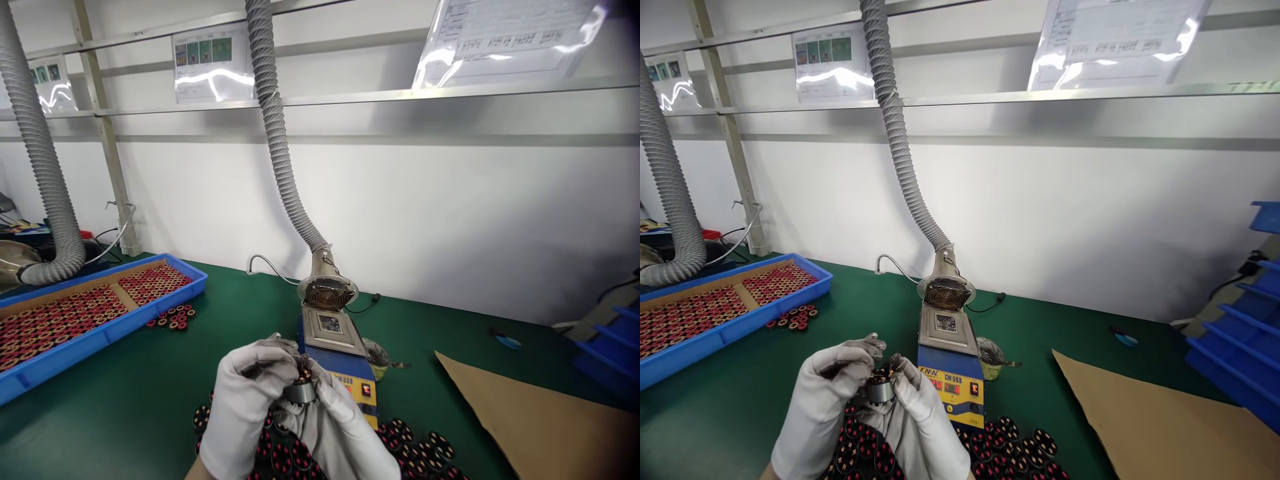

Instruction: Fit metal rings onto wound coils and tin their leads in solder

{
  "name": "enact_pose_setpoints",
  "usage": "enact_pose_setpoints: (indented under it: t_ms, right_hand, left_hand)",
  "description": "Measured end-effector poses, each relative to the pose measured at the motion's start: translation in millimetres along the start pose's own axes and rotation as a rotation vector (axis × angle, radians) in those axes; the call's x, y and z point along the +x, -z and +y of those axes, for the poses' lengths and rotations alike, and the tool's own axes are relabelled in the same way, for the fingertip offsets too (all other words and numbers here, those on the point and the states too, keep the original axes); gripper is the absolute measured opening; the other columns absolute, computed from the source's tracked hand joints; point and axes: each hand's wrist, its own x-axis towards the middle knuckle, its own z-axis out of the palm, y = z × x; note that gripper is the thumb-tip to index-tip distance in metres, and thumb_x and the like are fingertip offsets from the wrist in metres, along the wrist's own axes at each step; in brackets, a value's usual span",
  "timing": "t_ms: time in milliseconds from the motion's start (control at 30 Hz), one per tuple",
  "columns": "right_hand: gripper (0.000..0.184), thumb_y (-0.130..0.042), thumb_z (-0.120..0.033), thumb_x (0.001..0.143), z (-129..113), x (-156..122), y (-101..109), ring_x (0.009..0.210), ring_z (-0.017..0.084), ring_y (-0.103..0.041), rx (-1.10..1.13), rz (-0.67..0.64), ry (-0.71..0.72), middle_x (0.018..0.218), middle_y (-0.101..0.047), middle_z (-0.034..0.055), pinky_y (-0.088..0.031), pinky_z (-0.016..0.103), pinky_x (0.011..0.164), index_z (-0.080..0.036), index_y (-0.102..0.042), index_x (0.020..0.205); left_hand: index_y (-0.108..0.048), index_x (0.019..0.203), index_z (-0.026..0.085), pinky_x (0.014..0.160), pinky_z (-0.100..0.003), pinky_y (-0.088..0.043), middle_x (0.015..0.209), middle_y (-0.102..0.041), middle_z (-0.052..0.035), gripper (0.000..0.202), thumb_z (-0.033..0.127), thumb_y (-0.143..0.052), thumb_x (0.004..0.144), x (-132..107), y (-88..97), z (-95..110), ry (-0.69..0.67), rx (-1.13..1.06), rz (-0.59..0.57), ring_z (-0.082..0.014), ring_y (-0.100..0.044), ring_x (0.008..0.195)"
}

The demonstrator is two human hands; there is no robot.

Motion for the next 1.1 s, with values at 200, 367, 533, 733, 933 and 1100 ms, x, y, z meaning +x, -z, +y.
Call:
enact_pose_setpoints:
  t_ms: [200,367,533,733,933,1100]
  right_hand:
    - [0.039,-0.086,-0.04,0.047,9,13,13,0.079,0.023,-0.065,-0.05,-0.004,0.045,0.075,-0.069,0.0038,-0.049,0.04,0.083,-0.021,-0.066,0.075]
    - [0.038,-0.084,-0.025,0.053,-5,-16,-23,0.075,0.019,-0.065,-0.123,0.21,0.278,0.078,-0.069,0.0019,-0.053,0.033,0.072,-0.023,-0.064,0.085]
    - [0.035,-0.082,-0.011,0.05,-2,-32,-45,0.083,0.02,-0.064,-0.449,0.405,0.702,0.091,-0.069,0.0034,-0.052,0.029,0.073,-0.023,-0.061,0.076]
    - [0.032,-0.069,-0.008,0.065,18,-32,-40,0.092,0.021,-0.061,-0.943,0.434,1.169,0.101,-0.066,0.0009,-0.049,0.034,0.079,-0.031,-0.064,0.087]
    - [0.028,-0.074,-0.015,0.065,8,-29,-43,0.085,0.016,-0.062,-0.931,0.569,1.187,0.098,-0.062,-0.0005,-0.049,0.027,0.069,-0.028,-0.056,0.08]
    - [0.03,-0.075,-0.011,0.064,8,-31,-45,0.087,0.019,-0.062,-1.011,0.593,1.168,0.099,-0.063,0.0017,-0.049,0.03,0.069,-0.027,-0.054,0.078]
  left_hand:
    - [-0.074,0.081,0.021,0.073,-0.019,-0.053,0.094,-0.071,-0.0056,0.028,0.007,-0.073,0.057,1,3.0,8,0.078,0.175,-0.195,-0.0203,-0.066,0.085]
    - [-0.073,0.07,0.022,0.089,-0.026,-0.048,0.081,-0.072,-0.0049,0.009,0.015,-0.07,0.066,-5,2.6,7,-0.132,0.325,-0.171,-0.0203,-0.064,0.089]
    - [-0.073,0.079,0.021,0.077,-0.021,-0.052,0.09,-0.071,-0.005,0.011,0.02,-0.069,0.068,3,15.8,9,-0.075,0.207,0.062,-0.0194,-0.064,0.089]
    - [-0.072,0.088,0.016,0.078,-0.024,-0.051,0.091,-0.071,-0.0104,0.03,0.035,-0.073,0.066,-7,-5.3,2,0.305,-0.006,-0.189,-0.0213,-0.065,0.085]
    - [-0.073,0.074,0.021,0.081,-0.022,-0.051,0.086,-0.073,-0.0047,0.019,0.035,-0.077,0.062,-5,-2.6,-7,0.05,-0.129,0.108,-0.0183,-0.065,0.084]
    - [-0.073,0.077,0.017,0.067,-0.02,-0.052,0.079,-0.072,-0.007,0.019,0.017,-0.077,0.058,-4,-5.2,4,0.271,-0.005,0.011,-0.0164,-0.064,0.072]
